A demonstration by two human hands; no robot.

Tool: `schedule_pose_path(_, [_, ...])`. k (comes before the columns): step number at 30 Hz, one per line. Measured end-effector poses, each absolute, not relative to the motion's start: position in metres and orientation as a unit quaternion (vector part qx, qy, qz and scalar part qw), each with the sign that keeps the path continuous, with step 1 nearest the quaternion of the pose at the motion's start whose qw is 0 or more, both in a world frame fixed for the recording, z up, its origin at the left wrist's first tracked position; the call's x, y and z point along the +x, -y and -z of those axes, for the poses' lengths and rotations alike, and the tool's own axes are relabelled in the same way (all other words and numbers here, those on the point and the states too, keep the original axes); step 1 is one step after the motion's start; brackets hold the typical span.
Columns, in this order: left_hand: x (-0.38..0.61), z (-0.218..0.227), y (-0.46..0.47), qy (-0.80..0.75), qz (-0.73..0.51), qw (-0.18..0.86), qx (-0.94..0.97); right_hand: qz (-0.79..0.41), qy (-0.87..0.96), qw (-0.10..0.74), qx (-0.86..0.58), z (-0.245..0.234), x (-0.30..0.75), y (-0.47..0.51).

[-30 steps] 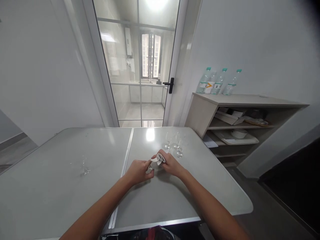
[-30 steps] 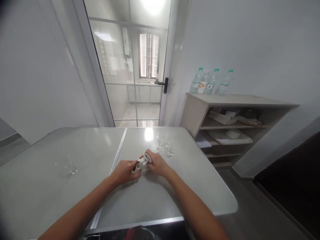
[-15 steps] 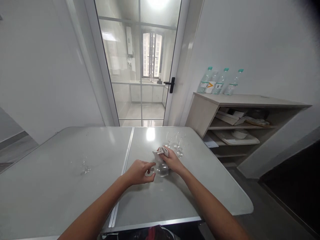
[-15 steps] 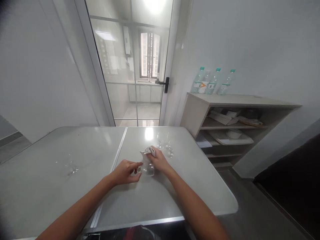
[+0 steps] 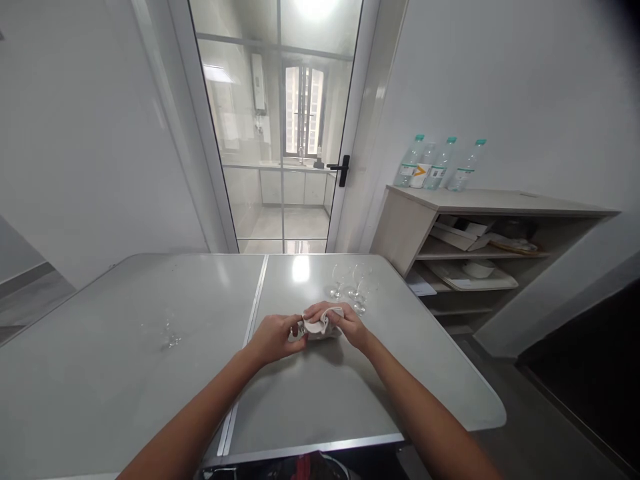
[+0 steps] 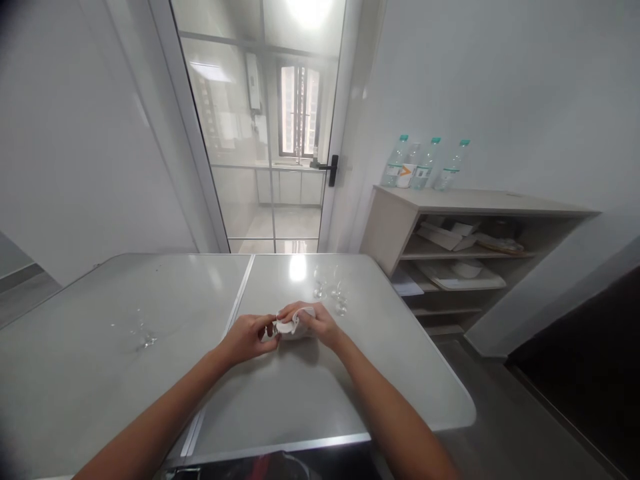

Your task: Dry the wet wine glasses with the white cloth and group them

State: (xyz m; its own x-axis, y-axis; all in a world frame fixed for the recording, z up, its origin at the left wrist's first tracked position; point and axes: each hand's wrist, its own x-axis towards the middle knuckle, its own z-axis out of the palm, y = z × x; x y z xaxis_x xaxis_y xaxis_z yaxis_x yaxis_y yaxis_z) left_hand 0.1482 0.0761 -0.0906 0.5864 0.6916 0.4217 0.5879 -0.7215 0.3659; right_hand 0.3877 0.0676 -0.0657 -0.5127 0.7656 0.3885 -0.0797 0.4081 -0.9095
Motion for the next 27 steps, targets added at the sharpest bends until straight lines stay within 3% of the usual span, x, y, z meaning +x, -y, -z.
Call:
schedule_pose_path(4, [0.151, 0.095, -0.074, -0.363, -0.276, 0.073, 0.887, -0.423, 0.76, 0.424, -0.253, 0.068, 0.382, -0.066])
schedule_pose_path(9, [0.157, 0.098, -0.069, -0.331, -0.351, 0.04, 0.875, -0.615, 0.528, 0.476, -0.341, 0.082, 0.374, -0.071])
schedule_pose_path(14, [0.16, 0.087, -0.07, -0.421, -0.419, 0.166, 0.787, -0.656, 0.431, 0.523, -0.333, 0.085, 0.368, -0.074])
schedule_pose_path(22, [0.173, 0.08, -0.065, -0.465, -0.486, 0.429, 0.603, -0.485, 0.54, 0.594, -0.345, 0.097, 0.341, -0.054])
schedule_pose_path(25, [0.176, 0.082, -0.065, -0.443, -0.457, 0.493, 0.593, -0.305, 0.702, 0.541, -0.348, 0.096, 0.351, -0.055])
schedule_pose_path(27, [0.177, 0.084, -0.065, -0.445, -0.44, 0.469, 0.624, -0.181, 0.805, 0.461, -0.327, 0.09, 0.359, -0.057])
